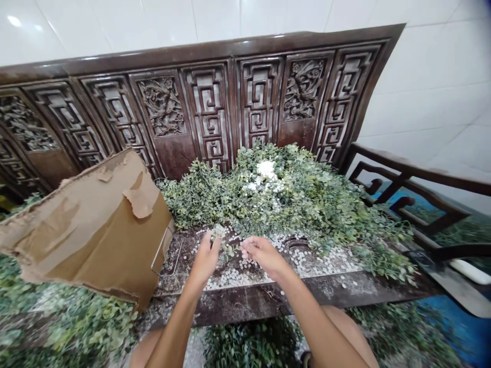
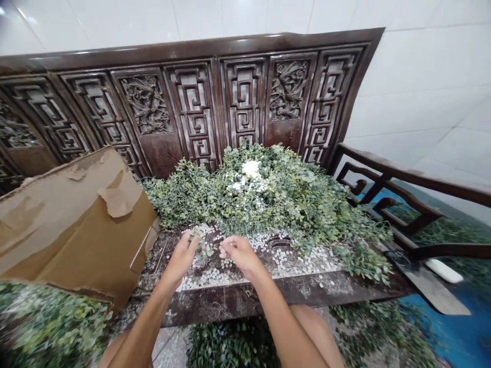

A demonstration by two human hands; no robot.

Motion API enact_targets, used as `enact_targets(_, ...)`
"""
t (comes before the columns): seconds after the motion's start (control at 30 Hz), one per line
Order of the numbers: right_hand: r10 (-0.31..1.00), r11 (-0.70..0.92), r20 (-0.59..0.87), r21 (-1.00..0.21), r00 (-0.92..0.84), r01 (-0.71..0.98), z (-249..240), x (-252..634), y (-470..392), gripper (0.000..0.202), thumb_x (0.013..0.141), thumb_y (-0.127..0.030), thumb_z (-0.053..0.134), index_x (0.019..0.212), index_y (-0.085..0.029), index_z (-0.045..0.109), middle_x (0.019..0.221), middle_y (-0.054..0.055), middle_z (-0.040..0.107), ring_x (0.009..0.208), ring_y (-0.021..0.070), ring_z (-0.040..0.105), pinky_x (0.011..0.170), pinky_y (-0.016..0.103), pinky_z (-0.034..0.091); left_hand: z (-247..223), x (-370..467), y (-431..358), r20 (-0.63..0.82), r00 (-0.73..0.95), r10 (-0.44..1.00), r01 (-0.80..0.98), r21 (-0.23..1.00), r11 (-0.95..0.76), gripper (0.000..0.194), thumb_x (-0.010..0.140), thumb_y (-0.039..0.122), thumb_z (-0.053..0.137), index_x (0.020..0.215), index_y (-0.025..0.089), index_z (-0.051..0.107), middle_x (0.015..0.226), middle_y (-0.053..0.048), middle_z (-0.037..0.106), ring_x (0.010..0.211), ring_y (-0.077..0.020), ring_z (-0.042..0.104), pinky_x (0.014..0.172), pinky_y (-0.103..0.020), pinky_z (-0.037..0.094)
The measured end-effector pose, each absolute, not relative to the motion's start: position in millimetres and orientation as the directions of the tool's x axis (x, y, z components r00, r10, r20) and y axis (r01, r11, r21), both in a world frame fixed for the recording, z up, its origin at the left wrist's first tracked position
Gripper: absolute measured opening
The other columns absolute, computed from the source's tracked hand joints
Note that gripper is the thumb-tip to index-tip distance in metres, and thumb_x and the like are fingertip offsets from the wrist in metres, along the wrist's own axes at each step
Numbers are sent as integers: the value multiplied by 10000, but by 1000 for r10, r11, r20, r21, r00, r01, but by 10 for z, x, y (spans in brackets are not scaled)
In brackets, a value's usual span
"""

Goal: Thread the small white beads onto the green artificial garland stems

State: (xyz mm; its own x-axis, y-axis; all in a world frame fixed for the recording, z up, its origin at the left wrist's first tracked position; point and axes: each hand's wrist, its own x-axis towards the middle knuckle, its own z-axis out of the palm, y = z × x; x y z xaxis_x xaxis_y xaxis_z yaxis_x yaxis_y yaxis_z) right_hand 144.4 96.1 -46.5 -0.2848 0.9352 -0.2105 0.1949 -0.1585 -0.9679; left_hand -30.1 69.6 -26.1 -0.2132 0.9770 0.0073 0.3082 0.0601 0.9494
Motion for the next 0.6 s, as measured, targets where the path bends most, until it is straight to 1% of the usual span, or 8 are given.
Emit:
enact_targets(0.03,933,-213,-204,-977,-296,5,-448,1459,969,180,795,-334,638,756,-161,610,757,32,662,672,127,616,647,240,488,-265,-298,700,28,-201,979,335,941,42,364,860,457,501,1070,175,594,1092,-83,651,1037,-223,567,918,-312,388)
enact_targets(0.1,922,-310,-213,-906,-325,-287,-412,1484,972,228,668,-338,763,709,-152,637,709,19,638,636,110,572,623,233,467,-259,-281,698,48,-151,987,379,925,13,346,889,474,447,955,180,617,947,-57,665,918,-210,585,849,-304,410)
enact_targets(0.17,908,-358,-225,-853,-352,-380,-374,1496,962,250,615,-325,811,702,-145,662,703,16,636,617,93,545,595,216,441,-240,-253,688,63,-85,994,385,922,-26,398,911,488,389,811,178,617,790,-32,644,789,-193,576,767,-291,424)
enact_targets(0.23,905,-363,-207,-833,-372,-418,-333,1494,946,237,621,-307,817,716,-146,673,692,7,633,610,83,535,582,203,421,-213,-219,673,92,-32,995,361,929,-75,404,917,472,381,789,173,621,746,-24,634,754,-181,572,743,-279,428)
enact_targets(0.33,903,-333,-147,-833,-404,-442,-275,1476,920,212,653,-293,807,758,-157,683,660,-11,620,605,84,533,577,201,405,-169,-171,645,126,7,992,342,932,-121,326,920,415,409,948,170,623,686,6,620,689,-156,563,721,-261,426)
enact_targets(0.37,901,-326,-134,-836,-413,-441,-259,1468,912,217,657,-294,805,782,-160,689,664,-9,626,612,88,538,577,203,401,-157,-157,635,135,14,991,348,928,-131,311,921,402,410,954,172,617,656,17,607,655,-148,552,700,-254,422)
enact_targets(0.5,909,-283,-105,-866,-403,-412,-233,1439,883,262,654,-314,805,846,-163,711,697,7,656,634,104,545,592,217,396,-138,-124,605,204,46,978,405,891,-205,324,925,376,402,752,180,593,665,8,610,646,-140,553,659,-237,410)
enact_targets(0.6,939,-205,-88,-920,-333,-335,-247,1420,862,251,676,-350,786,825,-159,716,672,8,650,599,104,514,577,229,383,-149,-120,590,274,38,961,485,836,-258,320,923,361,410,737,181,597,699,3,624,674,-144,562,659,-231,406)
